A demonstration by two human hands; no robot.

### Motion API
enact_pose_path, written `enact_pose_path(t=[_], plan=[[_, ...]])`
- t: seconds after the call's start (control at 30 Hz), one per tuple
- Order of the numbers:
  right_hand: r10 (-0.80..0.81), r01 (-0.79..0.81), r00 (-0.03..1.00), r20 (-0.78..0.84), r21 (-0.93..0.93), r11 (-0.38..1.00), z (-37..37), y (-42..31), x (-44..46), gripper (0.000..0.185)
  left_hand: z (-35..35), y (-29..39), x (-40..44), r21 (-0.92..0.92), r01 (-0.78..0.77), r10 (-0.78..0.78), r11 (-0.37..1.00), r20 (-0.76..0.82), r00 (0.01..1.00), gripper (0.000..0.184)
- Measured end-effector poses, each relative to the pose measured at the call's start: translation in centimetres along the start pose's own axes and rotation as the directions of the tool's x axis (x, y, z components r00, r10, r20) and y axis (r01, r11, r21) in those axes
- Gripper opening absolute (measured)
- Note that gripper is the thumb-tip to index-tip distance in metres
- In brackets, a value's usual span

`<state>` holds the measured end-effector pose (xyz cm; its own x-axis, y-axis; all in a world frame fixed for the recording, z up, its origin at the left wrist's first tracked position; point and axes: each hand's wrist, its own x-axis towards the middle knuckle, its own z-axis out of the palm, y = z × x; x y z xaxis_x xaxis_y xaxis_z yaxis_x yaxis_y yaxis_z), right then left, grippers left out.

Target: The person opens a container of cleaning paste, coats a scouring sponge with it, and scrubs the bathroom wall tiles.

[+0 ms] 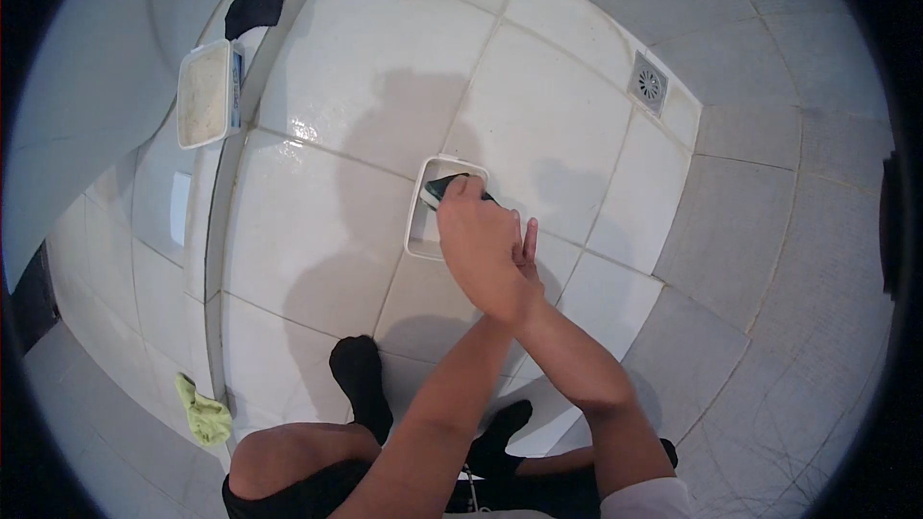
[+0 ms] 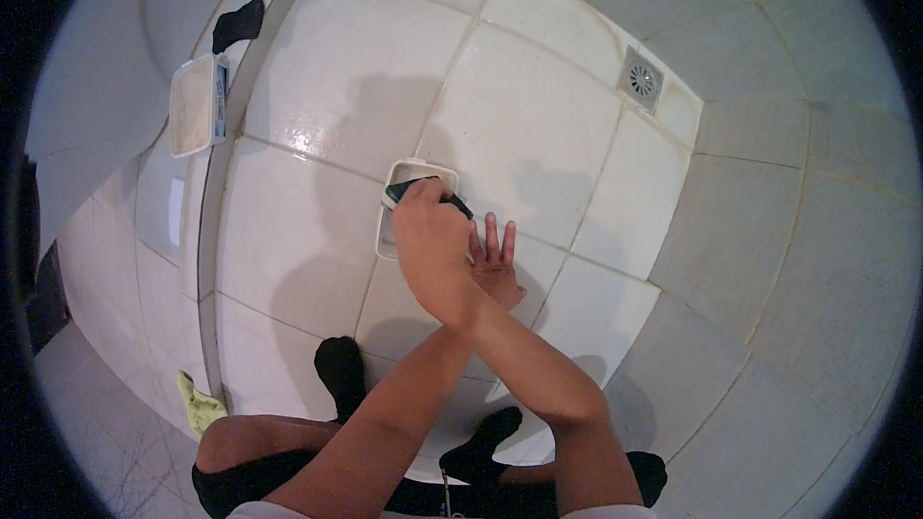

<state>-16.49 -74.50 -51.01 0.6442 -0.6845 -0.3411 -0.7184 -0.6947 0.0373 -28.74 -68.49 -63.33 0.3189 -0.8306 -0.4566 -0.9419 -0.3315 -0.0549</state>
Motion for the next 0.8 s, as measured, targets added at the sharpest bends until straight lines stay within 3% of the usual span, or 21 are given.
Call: enact_pose_path(t=[0.03, 0.13, 0.17, 0.23, 0.27, 0.33, 0.4, 0.53, 0.57, 0.6, 0.63, 0.67, 0.7, 0.73, 0.77, 0.8], plan=[[0.040, -0.040, 0.999, -0.006, -0.044, 0.998, 0.5, -0.5, 0.6, 0.034, -0.2, -0.2, -0.2, -0.178, -0.037, 0.034, 0.983, -0.020, 0.999, 0.110], [0.114, -0.117, 0.993, -0.043, -0.078, 0.990, 1.6, -1.7, 1.6, 0.043, -0.7, 0.0, 0.0, -0.244, -0.037, 0.014, 0.969, -0.093, 0.996, 0.112], [0.149, -0.153, 0.986, -0.069, -0.068, 0.986, 1.7, -1.9, 1.8, 0.045, -1.0, 0.7, 0.3, 0.202, 0.025, -0.035, 0.979, 0.045, 0.998, 0.113], [0.180, -0.180, 0.984, 0.003, 0.022, 0.983, 1.8, -1.8, 2.3, 0.044, -1.1, 0.8, 0.3, 0.608, 0.019, -0.134, 0.794, 0.144, 0.980, 0.114], [0.202, -0.210, 0.976, 0.076, 0.112, 0.971, 1.7, -1.7, 2.6, 0.043, -0.7, 0.0, 0.2, 0.154, -0.005, -0.011, 0.988, 0.105, 0.994, 0.115], [0.200, -0.208, 0.978, 0.059, 0.172, 0.963, 2.2, -1.3, 3.2, 0.038, -0.4, -0.7, 0.1, -0.333, -0.078, 0.085, 0.940, 0.005, 0.996, 0.116], [0.168, -0.239, 0.967, 0.194, 0.446, 0.863, 1.8, -0.7, 3.9, 0.023, -0.6, -0.9, -0.1, -0.431, -0.108, 0.095, 0.896, -0.053, 0.994, 0.115], [0.050, -0.140, 0.982, 0.184, 0.521, 0.842, 2.0, 0.2, 5.1, 0.020, 1.2, -0.8, 0.0, -0.377, -0.152, 0.098, 0.914, -0.158, 0.983, 0.116], [0.069, -0.145, 0.984, 0.165, 0.514, 0.846, 2.4, 0.0, 5.2, 0.021, 1.5, -1.9, 0.3, -0.495, -0.256, 0.195, 0.830, -0.172, 0.965, 0.117], [0.083, -0.157, 0.985, 0.153, 0.581, 0.798, 3.3, 0.0, 5.3, 0.021, 0.3, -2.1, 0.9, -0.402, -0.248, 0.269, 0.882, -0.004, 0.963, 0.122], [0.007, -0.095, 0.985, 0.173, 0.508, 0.856, 3.3, 0.3, 5.4, 0.020, -1.2, -2.9, 0.6, -0.409, -0.184, 0.221, 0.894, 0.046, 0.974, 0.125], [0.050, -0.073, 0.997, 0.057, 0.572, 0.817, 1.4, 0.9, 4.2, 0.018, -2.7, -3.3, 0.8, -0.488, -0.113, 0.221, 0.866, 0.168, 0.961, 0.125], [0.044, -0.173, 0.978, 0.202, 0.683, 0.710, -0.5, 2.1, 3.4, 0.017, -3.6, -3.1, 0.9, -0.510, -0.216, 0.304, 0.833, 0.095, 0.948, 0.125], [0.095, -0.243, 0.967, 0.236, 0.747, 0.618, -2.0, 3.0, 2.7, 0.022, -3.7, -3.1, 1.1, -0.520, -0.172, 0.305, 0.837, 0.181, 0.935, 0.125], [0.009, -0.228, 0.961, 0.276, 0.773, 0.592, -5.2, 5.6, 1.0, 0.027, -3.4, -3.1, 1.5, -0.518, -0.120, 0.297, 0.847, 0.273, 0.915, 0.125], [0.011, -0.189, 0.976, 0.217, 0.823, 0.536, -6.0, 8.7, -0.7, 0.030, -3.7, -2.9, 1.9, -0.504, -0.054, 0.273, 0.862, 0.372, 0.887, 0.126]])
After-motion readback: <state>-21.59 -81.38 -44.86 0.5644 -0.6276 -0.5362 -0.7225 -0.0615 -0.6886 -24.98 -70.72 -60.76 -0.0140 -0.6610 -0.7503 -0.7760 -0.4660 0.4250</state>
